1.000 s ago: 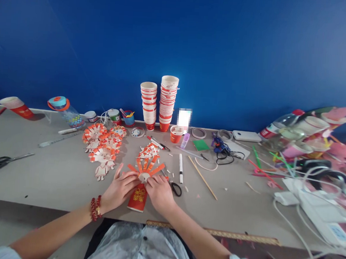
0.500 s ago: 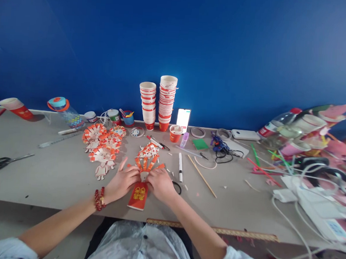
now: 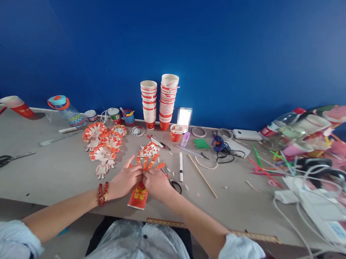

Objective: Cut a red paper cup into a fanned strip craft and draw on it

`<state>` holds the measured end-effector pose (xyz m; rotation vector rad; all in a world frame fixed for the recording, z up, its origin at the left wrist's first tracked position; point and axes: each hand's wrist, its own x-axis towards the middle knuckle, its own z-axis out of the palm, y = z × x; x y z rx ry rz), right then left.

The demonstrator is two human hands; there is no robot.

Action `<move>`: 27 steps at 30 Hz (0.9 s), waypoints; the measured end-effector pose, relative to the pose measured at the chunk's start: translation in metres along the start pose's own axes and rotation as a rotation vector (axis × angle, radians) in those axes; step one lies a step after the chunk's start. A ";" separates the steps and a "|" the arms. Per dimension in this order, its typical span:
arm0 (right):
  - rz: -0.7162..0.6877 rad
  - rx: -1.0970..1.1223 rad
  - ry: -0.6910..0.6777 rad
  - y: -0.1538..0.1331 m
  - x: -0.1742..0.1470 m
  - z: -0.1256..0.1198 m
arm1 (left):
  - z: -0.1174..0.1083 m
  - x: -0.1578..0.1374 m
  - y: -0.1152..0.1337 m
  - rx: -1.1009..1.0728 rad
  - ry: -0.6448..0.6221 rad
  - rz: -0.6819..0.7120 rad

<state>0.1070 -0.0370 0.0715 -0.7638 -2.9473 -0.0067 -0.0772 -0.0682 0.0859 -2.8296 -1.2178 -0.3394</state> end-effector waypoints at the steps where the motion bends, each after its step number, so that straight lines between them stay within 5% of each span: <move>1: -0.008 -0.001 0.007 -0.001 -0.001 0.002 | 0.002 -0.002 0.000 0.002 0.006 0.002; 8: 0.040 0.023 0.061 0.001 -0.010 0.003 | 0.009 -0.014 -0.002 -0.007 0.050 -0.055; 13: 0.072 0.063 0.088 0.001 -0.015 0.001 | 0.009 -0.032 0.018 -0.071 0.142 -0.045; 17: 0.090 0.096 0.116 0.000 -0.017 0.003 | 0.017 -0.048 0.036 -0.108 0.103 0.030; 27: 0.168 0.158 0.174 -0.007 -0.023 0.005 | 0.015 -0.049 0.043 -0.220 0.072 -0.119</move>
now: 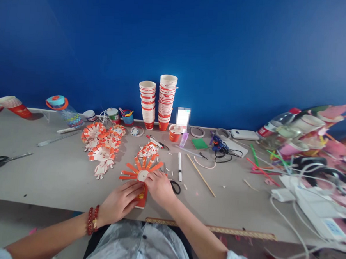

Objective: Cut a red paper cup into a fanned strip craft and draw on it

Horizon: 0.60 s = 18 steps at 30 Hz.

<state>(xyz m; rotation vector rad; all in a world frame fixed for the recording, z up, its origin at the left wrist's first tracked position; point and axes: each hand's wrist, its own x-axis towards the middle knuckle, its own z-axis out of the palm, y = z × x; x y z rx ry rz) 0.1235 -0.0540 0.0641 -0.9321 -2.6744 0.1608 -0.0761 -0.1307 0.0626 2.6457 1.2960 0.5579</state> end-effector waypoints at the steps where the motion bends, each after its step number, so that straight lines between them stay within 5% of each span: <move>1: 0.010 0.011 0.011 -0.001 -0.001 0.000 | 0.000 0.000 0.000 -0.007 -0.001 -0.007; 10: 0.070 0.056 0.082 -0.007 -0.007 0.003 | -0.005 -0.009 0.000 -0.001 -0.070 -0.025; 18: 0.137 0.052 -0.042 -0.012 0.017 0.001 | -0.004 -0.008 -0.006 0.085 -0.109 0.021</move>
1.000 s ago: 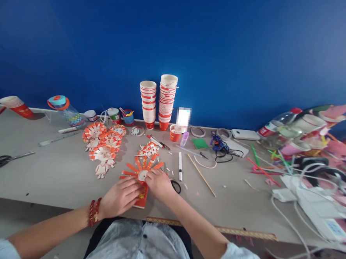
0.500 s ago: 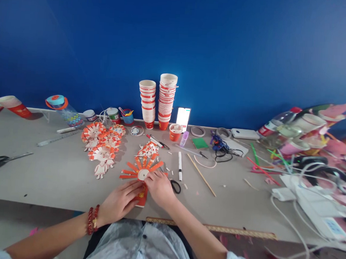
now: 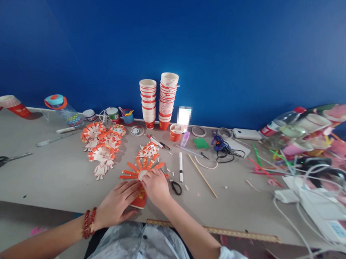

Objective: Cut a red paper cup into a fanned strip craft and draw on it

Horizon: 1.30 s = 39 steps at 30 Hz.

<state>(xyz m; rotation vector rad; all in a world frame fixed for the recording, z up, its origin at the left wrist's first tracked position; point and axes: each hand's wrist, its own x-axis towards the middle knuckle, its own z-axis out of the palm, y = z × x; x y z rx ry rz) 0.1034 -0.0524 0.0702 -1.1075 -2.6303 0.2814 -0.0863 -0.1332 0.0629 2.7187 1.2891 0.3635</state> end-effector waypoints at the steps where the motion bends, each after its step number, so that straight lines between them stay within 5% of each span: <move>1: 0.005 -0.001 -0.006 -0.001 0.004 0.000 | 0.000 0.000 0.000 0.001 0.009 -0.001; 27: -0.108 0.080 -0.059 0.010 0.012 -0.003 | -0.010 0.007 -0.016 -0.238 0.024 -0.004; 39: -0.125 -0.010 -0.098 0.008 0.015 -0.005 | -0.015 0.009 -0.014 -0.179 -0.004 0.083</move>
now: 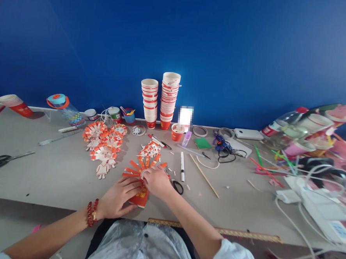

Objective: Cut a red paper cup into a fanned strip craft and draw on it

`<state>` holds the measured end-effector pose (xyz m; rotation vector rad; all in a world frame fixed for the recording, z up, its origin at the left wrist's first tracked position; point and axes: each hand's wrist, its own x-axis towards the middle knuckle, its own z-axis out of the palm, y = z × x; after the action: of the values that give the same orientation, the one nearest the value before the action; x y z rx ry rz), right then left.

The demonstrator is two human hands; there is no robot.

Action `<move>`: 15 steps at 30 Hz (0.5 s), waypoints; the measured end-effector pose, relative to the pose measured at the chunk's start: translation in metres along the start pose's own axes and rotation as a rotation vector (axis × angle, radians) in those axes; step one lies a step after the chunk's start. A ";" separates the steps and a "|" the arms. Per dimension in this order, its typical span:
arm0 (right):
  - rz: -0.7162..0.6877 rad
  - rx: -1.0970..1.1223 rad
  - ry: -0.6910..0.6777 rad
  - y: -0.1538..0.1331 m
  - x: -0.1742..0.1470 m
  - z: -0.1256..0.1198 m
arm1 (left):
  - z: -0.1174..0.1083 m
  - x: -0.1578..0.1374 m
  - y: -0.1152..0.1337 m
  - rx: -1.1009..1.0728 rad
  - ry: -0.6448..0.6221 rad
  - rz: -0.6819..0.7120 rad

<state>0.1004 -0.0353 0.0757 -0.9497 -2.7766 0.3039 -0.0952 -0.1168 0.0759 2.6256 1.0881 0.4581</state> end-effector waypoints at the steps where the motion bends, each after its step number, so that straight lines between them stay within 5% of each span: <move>1: 0.000 -0.016 -0.010 -0.001 0.000 0.000 | 0.000 0.000 0.000 0.000 0.004 -0.001; 15: 0.041 -0.196 -0.098 -0.015 0.010 0.006 | 0.005 -0.005 -0.001 -0.025 0.049 0.013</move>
<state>0.0822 -0.0411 0.0746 -1.0631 -2.9217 0.0872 -0.0976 -0.1204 0.0698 2.6140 1.0743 0.5382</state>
